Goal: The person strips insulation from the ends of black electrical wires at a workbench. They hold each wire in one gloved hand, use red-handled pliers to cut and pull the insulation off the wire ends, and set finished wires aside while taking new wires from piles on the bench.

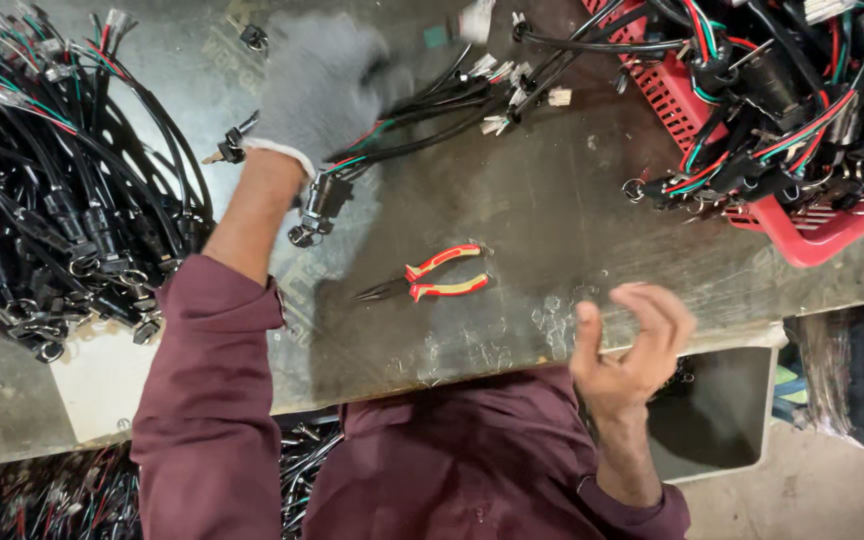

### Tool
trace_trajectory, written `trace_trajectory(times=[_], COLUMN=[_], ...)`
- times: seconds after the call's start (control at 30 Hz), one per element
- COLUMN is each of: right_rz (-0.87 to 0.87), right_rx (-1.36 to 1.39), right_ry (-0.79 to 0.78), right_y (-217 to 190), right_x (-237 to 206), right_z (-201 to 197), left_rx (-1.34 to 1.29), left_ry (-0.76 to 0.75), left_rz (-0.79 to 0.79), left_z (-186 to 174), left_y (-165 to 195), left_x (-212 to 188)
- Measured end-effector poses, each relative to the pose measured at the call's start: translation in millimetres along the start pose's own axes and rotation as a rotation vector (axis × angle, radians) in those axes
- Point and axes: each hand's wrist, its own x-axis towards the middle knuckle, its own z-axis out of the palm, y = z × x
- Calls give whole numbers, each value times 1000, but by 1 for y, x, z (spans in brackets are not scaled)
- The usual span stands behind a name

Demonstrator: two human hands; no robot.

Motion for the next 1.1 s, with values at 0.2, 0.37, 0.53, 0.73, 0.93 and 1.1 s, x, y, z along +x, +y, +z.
trace_trajectory(times=[0.2, 0.37, 0.53, 0.73, 0.93, 1.1], right_rz=[154, 107, 690, 788, 746, 1029], right_rx=[325, 642, 1261, 1684, 1804, 1864], right_ry=[-106, -408, -1013, -477, -349, -375], right_y=[-49, -60, -84, -116, -123, -149], right_x=[5, -32, -59, 3, 14, 11], right_z=[5, 63, 145, 133, 114, 101], left_rx=[-75, -547, -1064, -442, -607, -1115], left_ry=[214, 168, 103, 108, -94, 209], left_rz=[-247, -229, -529, -358, -657, -839], left_z=[-71, -100, -100, -120, -70, -40], left_y=[53, 181, 177, 154, 192, 197], left_x=[-3, -73, -118, -148, -184, -219])
